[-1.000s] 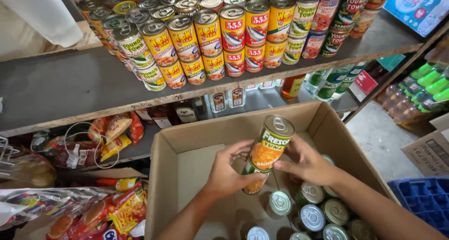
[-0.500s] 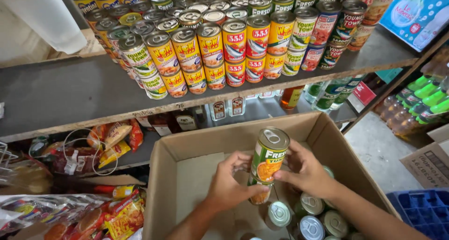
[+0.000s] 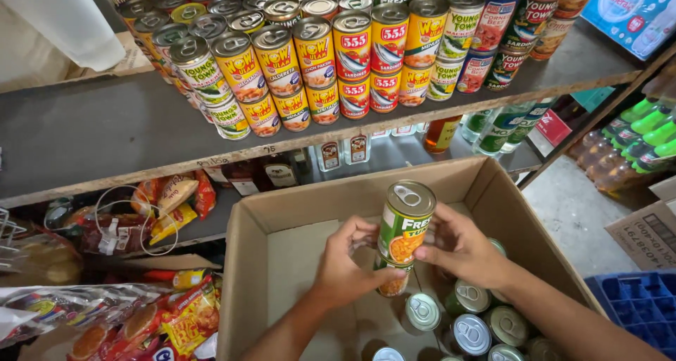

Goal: The recorder is taking canned food items from a box and arranging them neatly on grocery store shelves.

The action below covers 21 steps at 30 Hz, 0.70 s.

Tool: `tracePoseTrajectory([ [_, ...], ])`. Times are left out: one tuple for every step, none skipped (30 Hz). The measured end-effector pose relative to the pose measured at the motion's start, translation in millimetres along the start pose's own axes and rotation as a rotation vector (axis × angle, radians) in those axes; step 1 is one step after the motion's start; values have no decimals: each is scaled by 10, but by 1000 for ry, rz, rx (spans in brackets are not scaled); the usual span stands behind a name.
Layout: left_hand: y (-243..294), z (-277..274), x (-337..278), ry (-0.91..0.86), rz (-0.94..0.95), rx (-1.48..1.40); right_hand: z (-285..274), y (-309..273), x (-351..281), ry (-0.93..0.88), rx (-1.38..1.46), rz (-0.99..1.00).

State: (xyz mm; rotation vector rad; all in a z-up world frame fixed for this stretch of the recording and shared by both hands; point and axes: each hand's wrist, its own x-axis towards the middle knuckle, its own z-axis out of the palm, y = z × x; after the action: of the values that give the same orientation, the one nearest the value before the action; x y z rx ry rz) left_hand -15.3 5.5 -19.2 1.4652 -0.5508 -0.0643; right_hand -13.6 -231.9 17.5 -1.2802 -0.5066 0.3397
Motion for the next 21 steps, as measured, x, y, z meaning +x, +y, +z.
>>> tracePoseTrajectory([
  [0,3,-2,-1,-3,0,-15,22,-10,2,2,1],
  [-1,4,0,-10,1,-4,-30,45,-18,3,-16,4],
  [0,5,2,-18,5,-8,-44,66,-28,5,-34,7],
  [-13,9,-5,-20,4,-8,-18,45,-41,7,-33,7],
  [-24,13,-12,-7,5,-4,8,22,-54,20,-110,7],
  [-37,16,-12,5,7,0,31,-2,-63,32,-189,7],
  [-56,13,-13,3,8,1,81,-62,-69,34,-189,5],
  [-72,6,-17,12,11,-6,133,-122,-71,62,-295,54],
  [-87,-2,-20,21,14,-13,185,-181,-72,89,-400,102],
  [-58,-3,-10,20,13,-11,187,-165,-74,90,-398,101],
  [-31,-3,0,24,19,-23,188,-146,-76,93,-500,85],
  [-7,6,-3,30,23,-37,190,-125,-89,95,-601,72],
  [16,7,-11,31,19,-37,253,-147,-94,95,-599,74],
  [39,3,-3,14,29,-91,310,-173,-89,129,-666,88],
  [63,1,8,-4,38,-145,365,-202,-83,163,-734,101],
  [59,0,14,-5,38,-144,416,-207,-83,164,-734,100],
  [56,1,22,-2,17,-208,465,-214,-82,231,-739,145],
  [52,-1,28,2,-5,-272,514,-218,-80,297,-743,190],
  [42,-2,40,1,-6,-270,506,-215,-85,298,-741,189],
  [34,-3,51,11,-28,-247,500,-210,-93,330,-750,207],
  [25,-1,64,21,-50,-223,490,-207,-103,362,-758,226],
])
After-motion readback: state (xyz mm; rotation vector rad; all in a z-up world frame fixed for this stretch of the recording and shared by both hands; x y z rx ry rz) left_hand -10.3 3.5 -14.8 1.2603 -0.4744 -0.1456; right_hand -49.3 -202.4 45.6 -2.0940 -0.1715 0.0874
